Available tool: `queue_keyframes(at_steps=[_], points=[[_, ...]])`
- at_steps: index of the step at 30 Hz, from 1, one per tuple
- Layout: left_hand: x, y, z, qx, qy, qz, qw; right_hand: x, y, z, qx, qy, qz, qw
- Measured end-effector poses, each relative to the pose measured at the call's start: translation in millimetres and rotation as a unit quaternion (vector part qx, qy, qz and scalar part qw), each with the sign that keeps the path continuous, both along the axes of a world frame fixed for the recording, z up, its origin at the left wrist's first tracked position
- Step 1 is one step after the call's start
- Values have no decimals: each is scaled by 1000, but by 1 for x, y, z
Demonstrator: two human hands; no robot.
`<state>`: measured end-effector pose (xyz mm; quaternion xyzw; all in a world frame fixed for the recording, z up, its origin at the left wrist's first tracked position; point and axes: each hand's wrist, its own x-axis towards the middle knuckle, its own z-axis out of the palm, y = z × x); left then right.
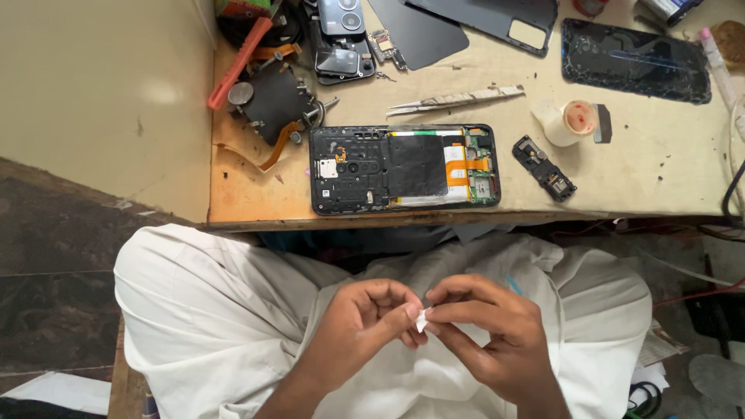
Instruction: The person repairs a disassembled smartphone, first working on its internal components while holding it on their lap, then placing the open phone on the workbench. They handle a tape roll, tear off pieces, and press the tape onto the phone's internal frame, also picking up and repositioning small phone parts.
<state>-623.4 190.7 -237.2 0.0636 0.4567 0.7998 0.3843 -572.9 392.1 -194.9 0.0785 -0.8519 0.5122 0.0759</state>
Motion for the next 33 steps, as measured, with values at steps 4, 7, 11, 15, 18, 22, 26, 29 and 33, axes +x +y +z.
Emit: queue_keyframes(at_steps=[4,7,11,15,18,22,26,29,33], points=[[-1,0,1,26,-55,-8,998,3,-3,0,-7,8,9,1000],[-2,0,0,45,-86,-1,995,3,-3,1,8,33,28,999],[0,0,-1,63,-44,8,997,4,-4,2,31,45,39,998],[3,-1,1,45,-39,36,998,6,-7,3,57,42,20,997],[5,1,5,30,-30,55,998,7,-10,2,42,37,3,998],[5,3,8,13,14,73,997,8,-16,-2,-26,29,-24,999],[4,0,6,-20,72,72,995,9,-24,-2,-72,-5,-48,996],[4,-2,3,2,52,68,996,9,-25,-1,-46,-11,-60,997],[3,-5,5,40,43,65,996,5,-25,0,6,36,-68,997]])
